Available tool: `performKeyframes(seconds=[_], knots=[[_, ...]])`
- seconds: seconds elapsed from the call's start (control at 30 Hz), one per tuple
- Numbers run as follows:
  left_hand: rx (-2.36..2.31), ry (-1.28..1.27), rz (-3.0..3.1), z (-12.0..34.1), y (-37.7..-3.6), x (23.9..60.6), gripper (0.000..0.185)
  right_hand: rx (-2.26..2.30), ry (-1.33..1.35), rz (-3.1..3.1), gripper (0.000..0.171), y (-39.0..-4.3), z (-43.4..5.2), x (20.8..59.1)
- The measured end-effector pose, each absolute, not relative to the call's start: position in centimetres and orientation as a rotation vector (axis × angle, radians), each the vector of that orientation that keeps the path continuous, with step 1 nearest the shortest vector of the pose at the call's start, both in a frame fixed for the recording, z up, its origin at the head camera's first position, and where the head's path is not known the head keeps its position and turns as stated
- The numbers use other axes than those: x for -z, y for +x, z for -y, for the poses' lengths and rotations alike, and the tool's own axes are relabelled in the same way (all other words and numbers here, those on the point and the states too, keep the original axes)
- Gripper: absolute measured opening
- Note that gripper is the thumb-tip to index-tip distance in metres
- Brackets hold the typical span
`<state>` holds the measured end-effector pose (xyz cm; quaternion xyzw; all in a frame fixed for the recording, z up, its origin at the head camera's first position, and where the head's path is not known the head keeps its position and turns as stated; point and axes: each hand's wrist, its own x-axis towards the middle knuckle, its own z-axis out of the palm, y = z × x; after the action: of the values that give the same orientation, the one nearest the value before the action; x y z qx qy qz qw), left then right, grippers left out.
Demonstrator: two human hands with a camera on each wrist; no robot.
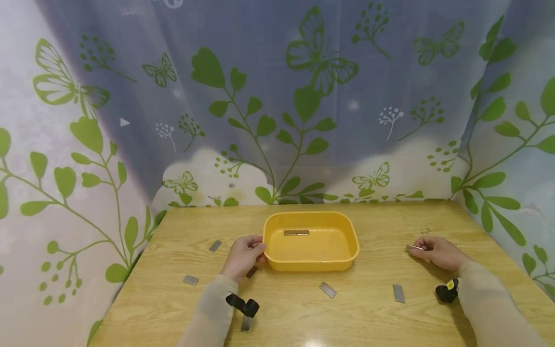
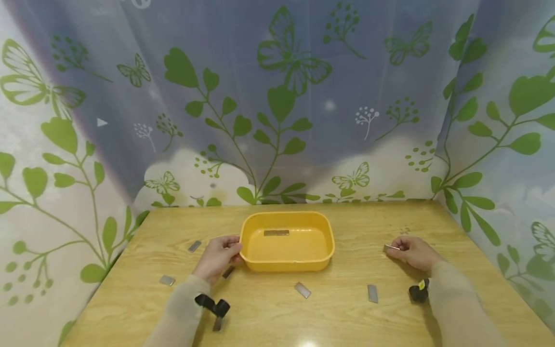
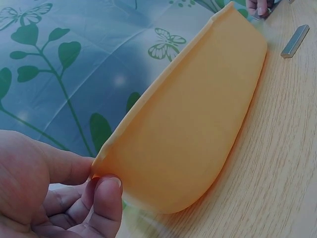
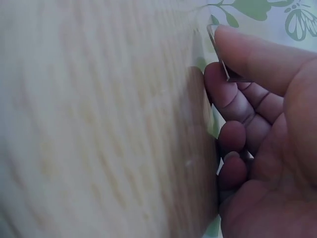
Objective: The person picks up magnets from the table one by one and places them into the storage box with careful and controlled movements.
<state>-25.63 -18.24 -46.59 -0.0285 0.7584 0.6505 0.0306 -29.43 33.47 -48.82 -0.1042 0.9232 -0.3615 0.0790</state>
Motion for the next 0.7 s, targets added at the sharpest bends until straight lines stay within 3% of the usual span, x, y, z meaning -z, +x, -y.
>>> performKeyframes(seconds=[0.43, 0.7], knots=[[-2.020, -0.089, -2.326, 18.3, -25.7, 46.7, 0.033, 1.031, -0.334, -2.790, 0.032, -29.3, -32.8, 48.7], [-2.018, -0.074, -2.295, 18.4, -25.9, 46.7, 0.033, 0.768, -0.403, -2.937, 0.033, -29.4, -32.3, 47.8]])
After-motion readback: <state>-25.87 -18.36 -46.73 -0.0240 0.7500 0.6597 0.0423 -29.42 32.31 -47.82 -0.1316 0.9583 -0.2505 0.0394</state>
